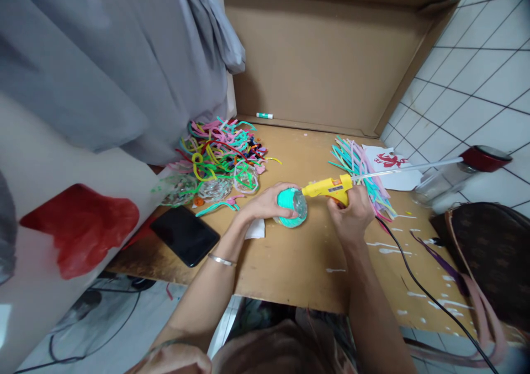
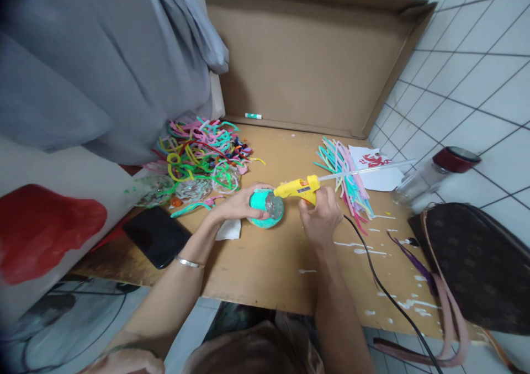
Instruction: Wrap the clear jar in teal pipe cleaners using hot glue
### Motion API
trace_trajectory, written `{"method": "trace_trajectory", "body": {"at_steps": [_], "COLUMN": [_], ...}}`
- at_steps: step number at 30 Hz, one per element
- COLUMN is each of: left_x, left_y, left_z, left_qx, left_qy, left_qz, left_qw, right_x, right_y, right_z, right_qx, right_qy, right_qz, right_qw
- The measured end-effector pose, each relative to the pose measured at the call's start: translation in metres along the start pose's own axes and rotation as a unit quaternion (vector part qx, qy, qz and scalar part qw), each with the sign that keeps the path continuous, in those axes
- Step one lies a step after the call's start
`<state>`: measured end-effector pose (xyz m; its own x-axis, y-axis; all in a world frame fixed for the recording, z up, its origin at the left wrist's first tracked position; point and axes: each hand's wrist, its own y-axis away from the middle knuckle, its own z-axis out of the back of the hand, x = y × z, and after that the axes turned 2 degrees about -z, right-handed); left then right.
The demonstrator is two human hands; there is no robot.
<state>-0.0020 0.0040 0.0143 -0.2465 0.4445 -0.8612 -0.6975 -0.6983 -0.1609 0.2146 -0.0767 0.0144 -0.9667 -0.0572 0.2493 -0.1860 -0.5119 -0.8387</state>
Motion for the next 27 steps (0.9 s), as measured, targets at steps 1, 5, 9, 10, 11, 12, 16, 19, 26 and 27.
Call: {"method": "trace_trajectory", "body": {"at_steps": [1, 5, 9, 10, 11, 12, 16, 19, 26, 27], "left_x": [-0.0001, 0.0002, 0.0013, 0.0015, 0.0015, 0.0014, 0.0006, 0.001, 0.0029, 0.003], "left_y": [0.0001, 0.0004, 0.0003, 0.0002, 0.0001, 0.0001, 0.0, -0.0002, -0.0003, -0.0001], "left_z": [0.0, 0.0001, -0.0002, -0.0002, -0.0002, -0.0002, 0.0002, 0.0001, -0.0003, -0.0004], "left_qx": [0.0, -0.001, -0.001, -0.002, -0.002, -0.002, -0.001, -0.001, 0.0, 0.0], "left_qy": [0.0, 0.002, 0.001, 0.001, 0.002, 0.003, -0.001, -0.001, 0.003, 0.003], "left_qz": [0.001, 0.004, 0.006, 0.006, 0.005, 0.005, 0.005, 0.002, -0.001, 0.0], "left_qw": [1.0, 1.0, 1.0, 1.0, 1.0, 1.0, 1.0, 1.0, 1.0, 1.0], "right_x": [0.0001, 0.0006, 0.0, -0.0002, -0.0005, -0.0007, -0.0013, -0.0014, 0.0005, 0.001], "right_y": [-0.0002, -0.0005, -0.0005, -0.0005, -0.0005, -0.0005, -0.0005, -0.0005, -0.0013, -0.0013], "right_z": [0.0002, 0.0008, 0.0005, 0.0005, 0.0005, 0.0005, 0.0006, 0.0003, 0.0005, 0.0008], "right_qx": [0.001, 0.0, -0.003, -0.004, -0.004, -0.003, -0.004, -0.005, 0.001, 0.004], "right_qy": [-0.001, 0.001, -0.006, -0.007, -0.006, -0.004, -0.002, -0.004, -0.006, -0.009], "right_qz": [0.001, 0.0, 0.007, 0.008, 0.009, 0.009, 0.006, 0.005, -0.016, -0.023], "right_qw": [1.0, 1.0, 1.0, 1.0, 1.0, 1.0, 1.0, 1.0, 1.0, 1.0]}}
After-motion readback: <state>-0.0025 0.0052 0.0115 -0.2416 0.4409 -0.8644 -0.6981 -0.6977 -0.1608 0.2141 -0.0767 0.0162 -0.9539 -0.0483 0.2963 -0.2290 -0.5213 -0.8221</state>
